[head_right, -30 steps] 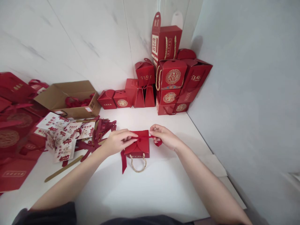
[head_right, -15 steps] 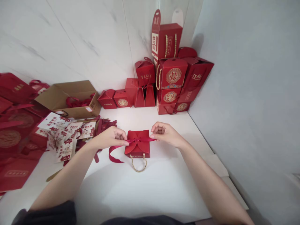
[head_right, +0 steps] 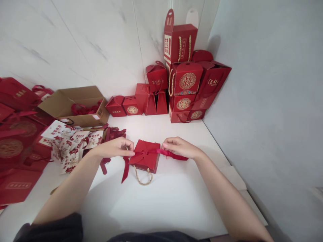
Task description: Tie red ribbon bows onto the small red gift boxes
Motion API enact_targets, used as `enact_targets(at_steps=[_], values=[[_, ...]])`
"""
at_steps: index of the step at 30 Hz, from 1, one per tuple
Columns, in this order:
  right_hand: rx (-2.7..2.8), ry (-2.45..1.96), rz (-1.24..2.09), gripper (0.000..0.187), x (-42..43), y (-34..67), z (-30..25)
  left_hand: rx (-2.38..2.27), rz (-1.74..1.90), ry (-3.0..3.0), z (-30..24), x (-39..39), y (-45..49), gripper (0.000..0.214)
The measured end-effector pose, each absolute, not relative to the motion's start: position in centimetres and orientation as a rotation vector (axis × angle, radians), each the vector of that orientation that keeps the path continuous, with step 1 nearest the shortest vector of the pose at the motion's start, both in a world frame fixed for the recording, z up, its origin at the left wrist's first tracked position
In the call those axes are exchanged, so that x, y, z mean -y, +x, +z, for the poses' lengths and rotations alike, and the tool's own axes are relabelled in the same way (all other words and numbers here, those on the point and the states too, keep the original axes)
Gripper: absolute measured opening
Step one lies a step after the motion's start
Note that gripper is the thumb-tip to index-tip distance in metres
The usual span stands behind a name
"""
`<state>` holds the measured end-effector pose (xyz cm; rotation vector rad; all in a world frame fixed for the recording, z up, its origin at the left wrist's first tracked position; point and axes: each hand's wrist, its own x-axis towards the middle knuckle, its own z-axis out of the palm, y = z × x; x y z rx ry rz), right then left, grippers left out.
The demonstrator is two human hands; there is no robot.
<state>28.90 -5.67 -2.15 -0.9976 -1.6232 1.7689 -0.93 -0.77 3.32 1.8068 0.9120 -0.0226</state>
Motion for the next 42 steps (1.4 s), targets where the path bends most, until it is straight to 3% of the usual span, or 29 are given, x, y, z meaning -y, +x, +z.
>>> enact_targets(at_steps=[3,13,24,30,39,42], values=[[1.648,-0.993,1.804,0.046,6.1,27.9,-1.9,-0.893,0.043,1.790,3.3,1.1,-0.5,0.033],[1.731,-0.970,1.671,0.033,6.3,27.6,-1.8,-0.798,0.070,1.666,2.7,1.2,0.1,0.031],[1.721,-1.003,1.742,0.034,5.8,28.1,-2.8,-0.736,-0.128,1.584,0.7,-0.6,-1.4,0.024],[1.584,-1.109,1.735,0.038,6.0,27.0,-3.2,-0.757,-0.169,1.569,1.3,-0.2,-1.5,0.030],[1.553,-1.033,1.803,0.034,6.2,26.2,-3.9,-0.815,-0.088,1.326,0.9,0.9,-0.2,0.031],[1.436,-1.047,1.731,0.042,6.3,26.2,-3.8,-0.848,-0.068,1.304,1.0,0.9,-0.1,0.032]])
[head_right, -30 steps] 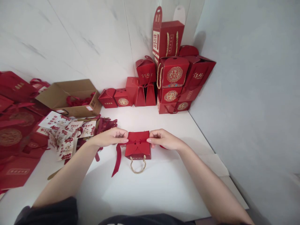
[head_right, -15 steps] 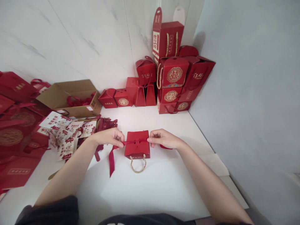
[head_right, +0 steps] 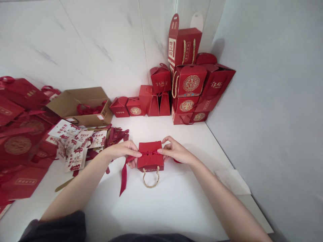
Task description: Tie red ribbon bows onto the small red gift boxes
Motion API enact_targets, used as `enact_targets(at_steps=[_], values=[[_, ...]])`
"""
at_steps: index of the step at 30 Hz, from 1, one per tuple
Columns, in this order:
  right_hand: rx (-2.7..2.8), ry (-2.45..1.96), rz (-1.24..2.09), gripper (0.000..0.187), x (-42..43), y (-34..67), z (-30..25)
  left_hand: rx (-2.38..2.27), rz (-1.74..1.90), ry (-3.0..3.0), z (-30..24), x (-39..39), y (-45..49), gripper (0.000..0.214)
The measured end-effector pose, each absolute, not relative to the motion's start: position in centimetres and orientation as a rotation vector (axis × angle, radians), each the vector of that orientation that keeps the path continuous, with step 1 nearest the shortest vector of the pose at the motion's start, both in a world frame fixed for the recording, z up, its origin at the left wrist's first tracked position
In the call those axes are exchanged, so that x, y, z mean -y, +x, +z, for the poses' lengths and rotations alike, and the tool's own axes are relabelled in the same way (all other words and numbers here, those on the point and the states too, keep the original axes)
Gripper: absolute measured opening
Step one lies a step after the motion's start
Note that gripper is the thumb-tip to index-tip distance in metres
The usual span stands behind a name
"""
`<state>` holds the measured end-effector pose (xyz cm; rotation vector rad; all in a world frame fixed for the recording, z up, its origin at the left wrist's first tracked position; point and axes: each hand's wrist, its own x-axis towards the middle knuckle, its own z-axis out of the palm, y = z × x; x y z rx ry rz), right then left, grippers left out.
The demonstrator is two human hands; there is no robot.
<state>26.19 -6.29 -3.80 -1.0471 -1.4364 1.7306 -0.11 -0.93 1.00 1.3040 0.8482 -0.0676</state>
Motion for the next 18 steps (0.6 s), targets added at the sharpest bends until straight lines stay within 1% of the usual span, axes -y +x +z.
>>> enact_targets(at_steps=[2,6,9,13,16,18], values=[[1.411,-1.019,1.690,0.049,6.3,26.1,-3.8,-0.861,-0.044,1.299,1.1,1.0,0.0,0.032],[1.489,-0.948,1.701,0.042,6.0,26.1,-4.0,-0.842,0.003,1.300,1.1,1.1,0.2,0.032],[1.473,-0.979,1.702,0.047,5.9,26.5,-4.3,-0.848,0.016,1.354,1.3,1.1,-0.1,0.032],[1.450,-1.140,1.681,0.037,5.7,27.7,-3.8,-0.838,0.003,1.413,2.1,0.6,-1.3,0.029],[1.554,-1.161,1.724,0.041,5.7,28.7,-3.1,-0.758,-0.106,1.440,2.7,0.2,-2.2,0.025],[1.657,-1.108,1.770,0.036,5.7,29.3,-2.7,-0.676,-0.145,1.516,2.9,0.0,-2.5,0.021]])
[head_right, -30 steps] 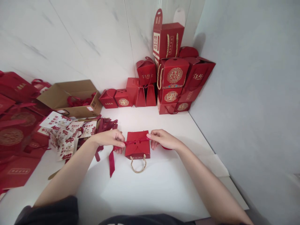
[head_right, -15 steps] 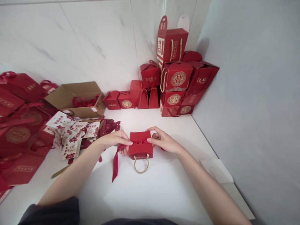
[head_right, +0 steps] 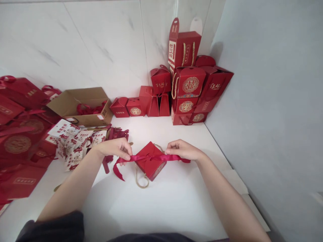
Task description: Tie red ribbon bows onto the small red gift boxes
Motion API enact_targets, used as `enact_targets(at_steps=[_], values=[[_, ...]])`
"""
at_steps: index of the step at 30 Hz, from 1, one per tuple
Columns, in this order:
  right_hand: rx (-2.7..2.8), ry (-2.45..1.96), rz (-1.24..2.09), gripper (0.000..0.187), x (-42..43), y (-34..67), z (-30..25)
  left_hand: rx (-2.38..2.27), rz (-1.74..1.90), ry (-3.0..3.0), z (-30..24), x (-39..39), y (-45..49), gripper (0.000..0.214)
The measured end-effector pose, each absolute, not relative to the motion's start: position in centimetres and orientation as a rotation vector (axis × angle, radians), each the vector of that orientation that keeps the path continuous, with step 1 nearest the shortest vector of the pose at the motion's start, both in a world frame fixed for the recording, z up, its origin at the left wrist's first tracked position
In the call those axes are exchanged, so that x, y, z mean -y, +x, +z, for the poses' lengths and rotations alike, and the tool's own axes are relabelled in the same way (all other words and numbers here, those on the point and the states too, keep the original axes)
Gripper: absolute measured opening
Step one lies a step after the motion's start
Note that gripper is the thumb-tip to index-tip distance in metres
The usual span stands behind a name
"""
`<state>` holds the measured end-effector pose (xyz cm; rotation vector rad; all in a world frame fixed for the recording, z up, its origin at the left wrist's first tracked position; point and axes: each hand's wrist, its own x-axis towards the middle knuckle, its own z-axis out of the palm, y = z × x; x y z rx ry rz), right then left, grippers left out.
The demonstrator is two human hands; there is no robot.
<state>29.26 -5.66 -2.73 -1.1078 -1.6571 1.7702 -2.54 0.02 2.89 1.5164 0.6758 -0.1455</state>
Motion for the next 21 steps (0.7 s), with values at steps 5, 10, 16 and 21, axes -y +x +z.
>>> enact_targets(at_steps=[5,10,16,21], values=[[1.757,-0.997,1.951,0.037,5.9,29.6,-2.5,-0.548,-0.037,1.738,3.1,-0.3,-2.2,0.014],[1.978,-0.883,1.960,0.035,6.4,28.5,-1.7,-0.641,-0.035,1.646,2.7,-0.1,-1.9,0.026],[1.796,-1.103,1.512,0.032,6.6,28.2,-0.9,-0.613,-0.089,1.372,2.4,0.4,-1.6,0.027],[2.039,-1.089,1.950,0.041,7.8,29.3,1.0,-0.551,-0.176,1.361,2.7,0.3,-1.8,0.024]])
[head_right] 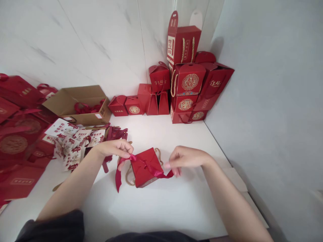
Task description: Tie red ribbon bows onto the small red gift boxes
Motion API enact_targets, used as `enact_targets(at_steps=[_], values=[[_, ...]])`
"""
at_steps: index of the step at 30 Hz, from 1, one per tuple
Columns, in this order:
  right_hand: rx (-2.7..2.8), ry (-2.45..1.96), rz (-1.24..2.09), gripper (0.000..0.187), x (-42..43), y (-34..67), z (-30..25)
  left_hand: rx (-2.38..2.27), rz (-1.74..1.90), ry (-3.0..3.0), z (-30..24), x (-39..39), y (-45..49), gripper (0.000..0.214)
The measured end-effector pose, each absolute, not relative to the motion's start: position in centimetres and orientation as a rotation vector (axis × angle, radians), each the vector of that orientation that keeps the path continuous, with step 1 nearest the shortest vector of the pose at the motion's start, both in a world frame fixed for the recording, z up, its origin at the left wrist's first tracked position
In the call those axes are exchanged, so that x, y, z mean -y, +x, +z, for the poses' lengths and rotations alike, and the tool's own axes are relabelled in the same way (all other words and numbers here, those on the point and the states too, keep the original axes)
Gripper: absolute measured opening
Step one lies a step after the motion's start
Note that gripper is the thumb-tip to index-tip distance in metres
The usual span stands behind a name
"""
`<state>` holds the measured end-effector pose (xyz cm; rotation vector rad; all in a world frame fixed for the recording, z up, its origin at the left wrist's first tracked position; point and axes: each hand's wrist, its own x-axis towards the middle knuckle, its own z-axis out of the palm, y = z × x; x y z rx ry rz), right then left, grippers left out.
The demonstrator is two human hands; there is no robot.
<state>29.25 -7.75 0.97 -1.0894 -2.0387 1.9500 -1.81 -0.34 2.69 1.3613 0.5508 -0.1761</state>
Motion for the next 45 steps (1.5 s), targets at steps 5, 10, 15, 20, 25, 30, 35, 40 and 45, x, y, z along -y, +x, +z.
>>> enact_targets(at_steps=[5,10,15,20,25,30,35,40,45], values=[[2.173,-1.077,1.766,0.036,8.2,28.7,0.9,-0.464,-0.230,1.328,2.2,0.4,-1.4,0.022],[1.933,-1.298,1.151,0.027,7.1,28.5,-0.6,-0.463,-0.300,1.367,2.4,0.3,-1.6,0.021],[1.823,-1.199,1.155,0.029,6.4,27.9,-1.9,-0.575,-0.094,1.487,1.9,-0.4,-2.3,0.021],[1.835,-1.183,1.270,0.035,6.1,27.1,-3.0,-0.648,-0.093,1.552,1.4,-0.5,-2.0,0.020],[1.729,-0.972,1.555,0.050,6.1,27.0,-3.1,-0.634,-0.057,1.556,1.4,-0.1,-1.3,0.021],[1.620,-0.894,1.720,0.036,6.3,27.4,-2.9,-0.669,-0.075,1.577,1.1,-0.2,-1.4,0.022],[1.759,-0.948,1.789,0.036,5.8,28.2,-3.4,-0.686,-0.103,1.676,0.3,-1.3,-2.5,0.024],[1.797,-0.983,1.720,0.038,5.7,27.8,-3.6,-0.597,-0.014,1.843,1.7,-1.3,-2.9,0.016],[1.780,-0.996,1.708,0.039,5.7,27.2,-3.7,-0.461,0.372,1.836,2.5,0.5,-0.5,0.008]])
